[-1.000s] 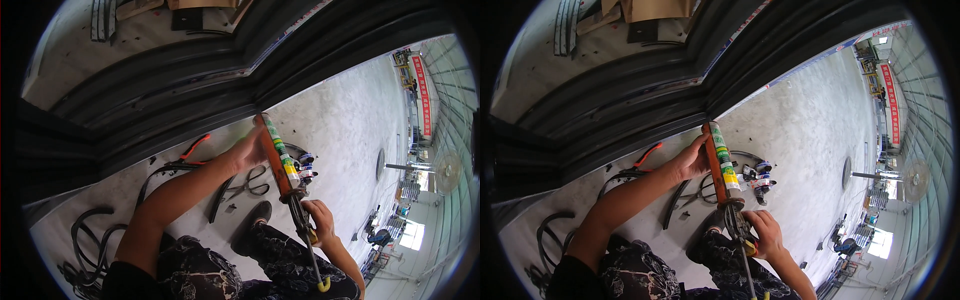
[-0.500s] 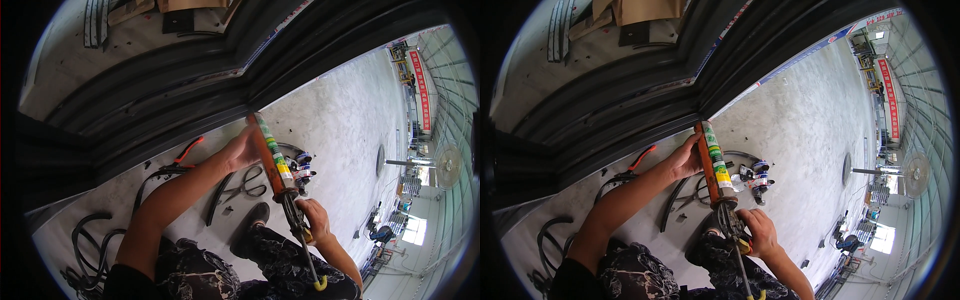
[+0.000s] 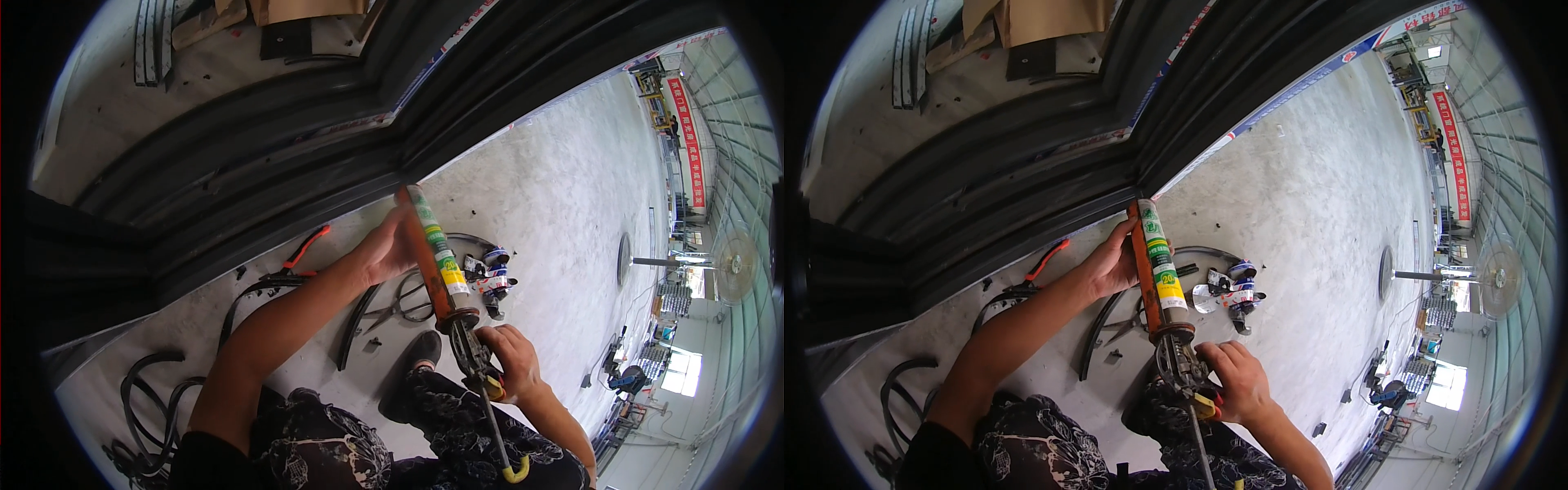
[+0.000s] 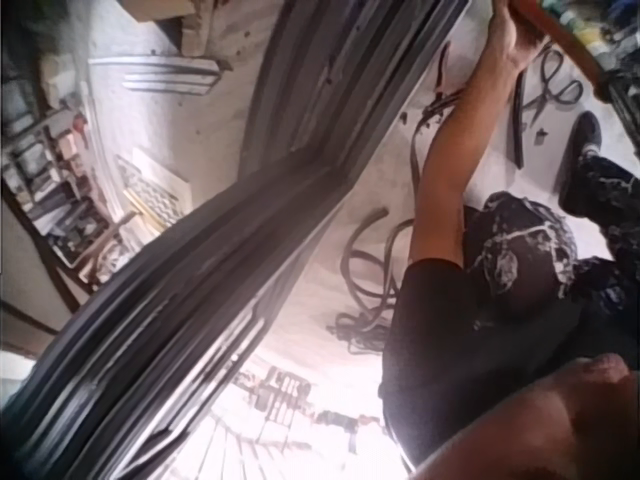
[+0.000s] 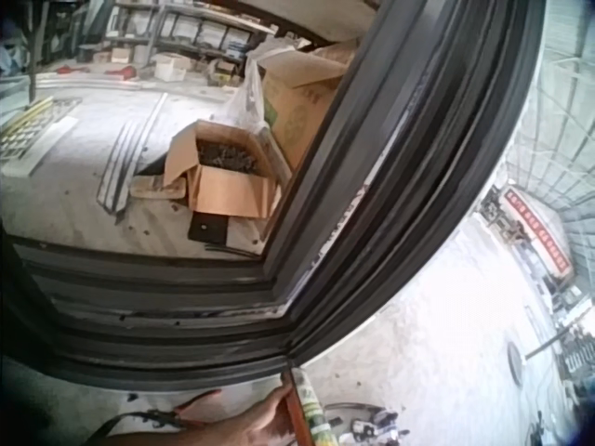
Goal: The person cuts a rubber seal with scissors, presses it into the grooves of a metal frame, and applies sealant using a caulking gun before fitting more seals to a standing window assembly.
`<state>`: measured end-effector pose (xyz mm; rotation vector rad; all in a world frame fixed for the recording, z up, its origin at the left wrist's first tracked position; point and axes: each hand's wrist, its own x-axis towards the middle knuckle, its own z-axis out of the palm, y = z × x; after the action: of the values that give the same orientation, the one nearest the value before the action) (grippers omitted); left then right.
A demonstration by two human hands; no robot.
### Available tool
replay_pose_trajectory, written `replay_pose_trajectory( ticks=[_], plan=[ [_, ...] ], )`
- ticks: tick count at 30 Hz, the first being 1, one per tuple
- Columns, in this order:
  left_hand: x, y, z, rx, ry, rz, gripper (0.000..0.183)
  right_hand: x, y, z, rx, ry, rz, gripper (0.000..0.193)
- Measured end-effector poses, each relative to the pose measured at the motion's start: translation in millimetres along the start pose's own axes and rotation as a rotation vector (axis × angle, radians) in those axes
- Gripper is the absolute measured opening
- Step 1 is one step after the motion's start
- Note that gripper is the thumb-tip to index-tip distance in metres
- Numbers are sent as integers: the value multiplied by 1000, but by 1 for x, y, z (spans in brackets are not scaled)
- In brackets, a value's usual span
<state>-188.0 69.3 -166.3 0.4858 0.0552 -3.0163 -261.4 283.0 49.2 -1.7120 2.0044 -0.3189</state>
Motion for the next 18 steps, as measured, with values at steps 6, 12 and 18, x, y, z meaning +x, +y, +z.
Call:
replay_pose_trajectory(
  ticks=[6,12,18],
  plan=[
    [-10,-2,-13,15,-45,-40,64,-2,-12,3,41,-10,49,57],
    [-4,-5,-6,23,-61,-23,64,-7,-10,5,12,39,29,58],
    [1,2,-4,92,-100,11,69,0,-4,7,16,42,31,58]
  ],
)
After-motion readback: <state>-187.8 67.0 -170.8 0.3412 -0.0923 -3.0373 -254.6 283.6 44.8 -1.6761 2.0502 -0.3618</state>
